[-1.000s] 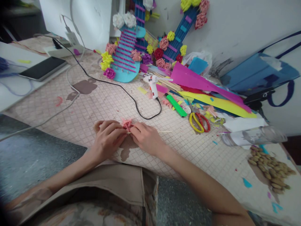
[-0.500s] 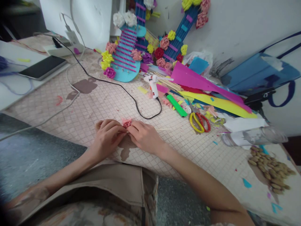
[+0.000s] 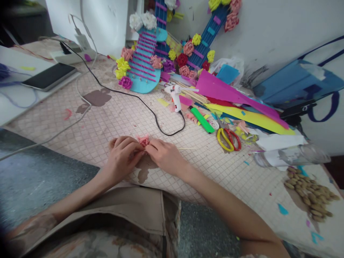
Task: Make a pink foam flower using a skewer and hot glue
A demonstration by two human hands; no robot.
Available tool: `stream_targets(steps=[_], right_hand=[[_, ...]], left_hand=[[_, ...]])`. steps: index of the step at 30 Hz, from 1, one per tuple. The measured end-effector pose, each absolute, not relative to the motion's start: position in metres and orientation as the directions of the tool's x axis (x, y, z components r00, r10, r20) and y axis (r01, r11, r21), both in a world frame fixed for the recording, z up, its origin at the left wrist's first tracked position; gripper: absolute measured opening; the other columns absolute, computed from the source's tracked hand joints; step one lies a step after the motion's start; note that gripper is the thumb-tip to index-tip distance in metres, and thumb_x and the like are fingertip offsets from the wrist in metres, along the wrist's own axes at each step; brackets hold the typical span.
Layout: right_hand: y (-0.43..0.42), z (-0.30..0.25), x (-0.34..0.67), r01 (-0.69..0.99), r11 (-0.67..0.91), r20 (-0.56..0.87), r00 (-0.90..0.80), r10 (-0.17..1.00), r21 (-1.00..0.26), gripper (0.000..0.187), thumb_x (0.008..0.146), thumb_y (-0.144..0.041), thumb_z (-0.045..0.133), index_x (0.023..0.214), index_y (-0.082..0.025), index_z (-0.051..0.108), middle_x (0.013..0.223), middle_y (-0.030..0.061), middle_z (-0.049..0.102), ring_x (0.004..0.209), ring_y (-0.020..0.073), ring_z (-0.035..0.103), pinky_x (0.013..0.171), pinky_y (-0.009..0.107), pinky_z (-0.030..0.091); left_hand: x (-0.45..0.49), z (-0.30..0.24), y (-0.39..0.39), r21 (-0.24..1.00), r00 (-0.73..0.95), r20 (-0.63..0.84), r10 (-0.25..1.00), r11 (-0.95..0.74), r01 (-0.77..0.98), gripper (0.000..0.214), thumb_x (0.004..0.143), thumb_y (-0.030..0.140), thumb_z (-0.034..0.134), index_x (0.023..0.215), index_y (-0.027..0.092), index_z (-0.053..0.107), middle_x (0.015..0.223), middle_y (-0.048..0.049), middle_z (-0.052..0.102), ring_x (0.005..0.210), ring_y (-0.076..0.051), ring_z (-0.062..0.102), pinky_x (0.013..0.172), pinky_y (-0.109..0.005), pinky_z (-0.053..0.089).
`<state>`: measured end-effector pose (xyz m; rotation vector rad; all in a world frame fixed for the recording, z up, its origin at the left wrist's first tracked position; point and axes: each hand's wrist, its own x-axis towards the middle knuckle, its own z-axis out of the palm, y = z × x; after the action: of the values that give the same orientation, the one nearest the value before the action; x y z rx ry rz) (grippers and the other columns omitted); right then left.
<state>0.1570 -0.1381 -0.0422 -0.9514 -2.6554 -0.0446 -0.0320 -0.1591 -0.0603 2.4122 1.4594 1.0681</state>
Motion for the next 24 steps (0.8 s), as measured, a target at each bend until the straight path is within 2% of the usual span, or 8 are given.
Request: stream_targets(steps=[6, 11, 15, 20, 24], right_hand=[[-0.1387, -0.0433, 0.1564, 0.618, 0.776, 0.346, -0.705, 0.619, -0.130, 0.022, 0.097, -0.025, 0.040, 0.099, -0.015, 0.060, 0.101, 0.0085, 0.065, 0.093, 0.0177, 0.060, 0.076, 0.029, 0.051], [-0.1386, -0.0459, 0.1548, 0.603, 0.788, 0.360, -0.713, 0.602, -0.124, 0.024, 0.098, -0.022, 0.038, 0.097, -0.015, 0.061, 0.101, 0.0089, 0.065, 0.092, 0.0171, 0.060, 0.075, 0.029, 0.051], [-0.1385, -0.0478, 0.1547, 0.597, 0.790, 0.364, -0.711, 0.601, -0.138, 0.025, 0.097, -0.021, 0.038, 0.096, -0.016, 0.062, 0.100, 0.0094, 0.065, 0.090, 0.0174, 0.060, 0.073, 0.030, 0.051], [-0.1387, -0.0482, 0.1555, 0.588, 0.800, 0.381, -0.717, 0.584, -0.119, 0.024, 0.097, -0.021, 0.039, 0.099, -0.014, 0.062, 0.100, 0.0101, 0.066, 0.090, 0.0183, 0.061, 0.073, 0.031, 0.052], [-0.1386, -0.0491, 0.1558, 0.588, 0.802, 0.386, -0.718, 0.579, -0.108, 0.024, 0.097, -0.021, 0.039, 0.102, -0.013, 0.061, 0.101, 0.0108, 0.066, 0.090, 0.0183, 0.061, 0.073, 0.031, 0.053]], left_hand=[[-0.0323, -0.0591, -0.1598, 0.465, 0.285, 0.484, 0.827, -0.519, 0.717, 0.007, 0.089, 0.024, 0.058, 0.084, 0.021, 0.062, 0.087, -0.0017, 0.065, 0.092, -0.021, 0.053, 0.085, -0.041, 0.031], [-0.0322, -0.0579, -0.1617, 0.481, 0.283, 0.453, 0.846, -0.499, 0.721, 0.006, 0.088, 0.022, 0.058, 0.085, 0.022, 0.063, 0.088, -0.0013, 0.066, 0.092, -0.021, 0.053, 0.085, -0.041, 0.031], [-0.0323, -0.0592, -0.1628, 0.480, 0.254, 0.511, 0.821, -0.518, 0.708, 0.002, 0.087, 0.022, 0.062, 0.085, 0.023, 0.063, 0.088, 0.0000, 0.066, 0.092, -0.020, 0.054, 0.085, -0.041, 0.032], [-0.0342, -0.0622, -0.1639, 0.375, 0.274, 0.612, 0.742, -0.577, 0.726, 0.003, 0.089, 0.024, 0.061, 0.088, 0.026, 0.063, 0.090, 0.0023, 0.069, 0.096, -0.020, 0.054, 0.090, -0.043, 0.030], [-0.0350, -0.0633, -0.1642, 0.315, 0.302, 0.627, 0.718, -0.588, 0.745, 0.007, 0.092, 0.023, 0.057, 0.092, 0.026, 0.063, 0.092, 0.0026, 0.069, 0.098, -0.020, 0.054, 0.091, -0.044, 0.029]])
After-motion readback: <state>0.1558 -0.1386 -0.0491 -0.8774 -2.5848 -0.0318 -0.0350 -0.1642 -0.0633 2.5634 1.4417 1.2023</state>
